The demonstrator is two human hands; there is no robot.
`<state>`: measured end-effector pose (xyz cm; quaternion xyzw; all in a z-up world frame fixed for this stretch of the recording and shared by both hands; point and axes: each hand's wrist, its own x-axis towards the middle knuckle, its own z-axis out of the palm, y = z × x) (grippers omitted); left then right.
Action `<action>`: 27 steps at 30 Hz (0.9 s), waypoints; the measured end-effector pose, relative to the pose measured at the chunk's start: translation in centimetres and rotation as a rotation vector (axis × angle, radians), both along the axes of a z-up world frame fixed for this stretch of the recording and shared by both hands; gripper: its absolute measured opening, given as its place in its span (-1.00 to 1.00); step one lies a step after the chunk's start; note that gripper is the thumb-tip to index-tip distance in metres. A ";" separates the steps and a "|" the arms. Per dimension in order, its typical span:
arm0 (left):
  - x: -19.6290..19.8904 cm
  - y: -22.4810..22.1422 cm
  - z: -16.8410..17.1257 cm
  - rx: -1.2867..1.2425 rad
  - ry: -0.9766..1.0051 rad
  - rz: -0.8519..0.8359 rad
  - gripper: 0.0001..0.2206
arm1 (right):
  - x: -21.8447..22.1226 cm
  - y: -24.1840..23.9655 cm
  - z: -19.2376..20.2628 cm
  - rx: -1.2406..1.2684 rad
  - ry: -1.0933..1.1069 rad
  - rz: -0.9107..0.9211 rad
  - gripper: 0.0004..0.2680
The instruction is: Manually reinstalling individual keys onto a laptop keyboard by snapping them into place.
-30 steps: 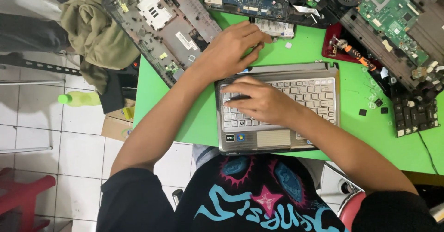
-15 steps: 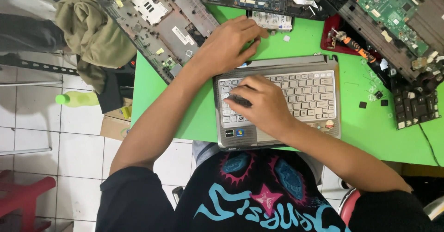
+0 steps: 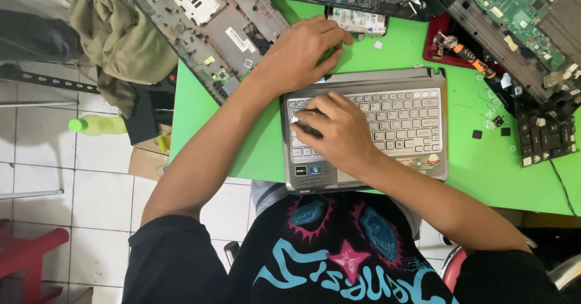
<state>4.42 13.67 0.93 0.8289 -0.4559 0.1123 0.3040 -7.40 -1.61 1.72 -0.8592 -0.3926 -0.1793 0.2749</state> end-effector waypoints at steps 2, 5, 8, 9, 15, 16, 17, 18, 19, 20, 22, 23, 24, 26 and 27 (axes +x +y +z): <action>0.0 -0.1 0.0 0.003 0.008 0.002 -0.87 | 0.0 0.0 -0.1 -0.008 0.000 -0.005 -0.91; 0.0 0.0 0.2 0.004 0.016 0.008 -0.87 | 0.1 0.2 -0.1 -0.031 -0.061 -0.019 -0.92; 0.0 -0.1 0.1 -0.001 0.013 0.005 -0.88 | 0.1 0.1 -0.1 -0.049 -0.131 -0.016 -0.93; 0.0 -0.1 0.1 -0.002 0.010 0.003 -0.88 | 0.1 0.1 0.0 -0.050 -0.140 -0.002 -0.93; 0.1 -0.1 -0.1 -0.006 0.034 0.009 -0.86 | 0.3 -0.4 0.0 -0.004 -0.061 0.045 -0.91; 0.1 -0.1 -0.1 -0.007 0.034 0.013 -0.86 | 0.3 -0.4 0.0 -0.005 -0.062 0.048 -0.91; 0.0 -0.1 -0.1 -0.003 0.031 0.012 -0.86 | 0.4 -0.4 -0.1 0.025 -0.043 0.043 -0.92; 0.0 -0.1 -0.1 0.000 0.027 0.013 -0.86 | 0.4 -0.4 -0.1 0.053 -0.025 0.040 -0.93; 0.0 -0.1 -0.1 -0.002 0.024 0.017 -0.86 | 0.6 -0.4 -0.3 0.052 -0.028 0.045 -0.93; 0.0 -0.1 -0.1 -0.002 0.025 0.020 -0.86 | 0.6 -0.5 -0.5 0.093 0.049 0.031 -0.94; -0.1 -0.1 -0.1 -0.004 0.024 0.028 -0.86 | 0.8 -0.6 -0.6 0.132 0.125 0.022 -0.95; -0.1 -0.2 -0.1 -0.002 0.041 0.027 -0.86 | 1.0 -0.6 -0.4 0.188 0.228 0.038 -0.95; -0.1 -0.1 0.0 0.001 0.059 0.027 -0.86 | 1.1 -0.6 -0.3 0.244 0.331 0.054 -0.95; -0.1 -0.1 0.1 -0.001 0.057 0.029 -0.86 | 1.2 -0.8 -0.2 0.258 0.376 0.074 -0.95; -0.1 -0.1 0.1 -0.002 0.055 0.028 -0.86 | 1.2 -0.9 -0.1 0.274 0.422 0.090 -0.95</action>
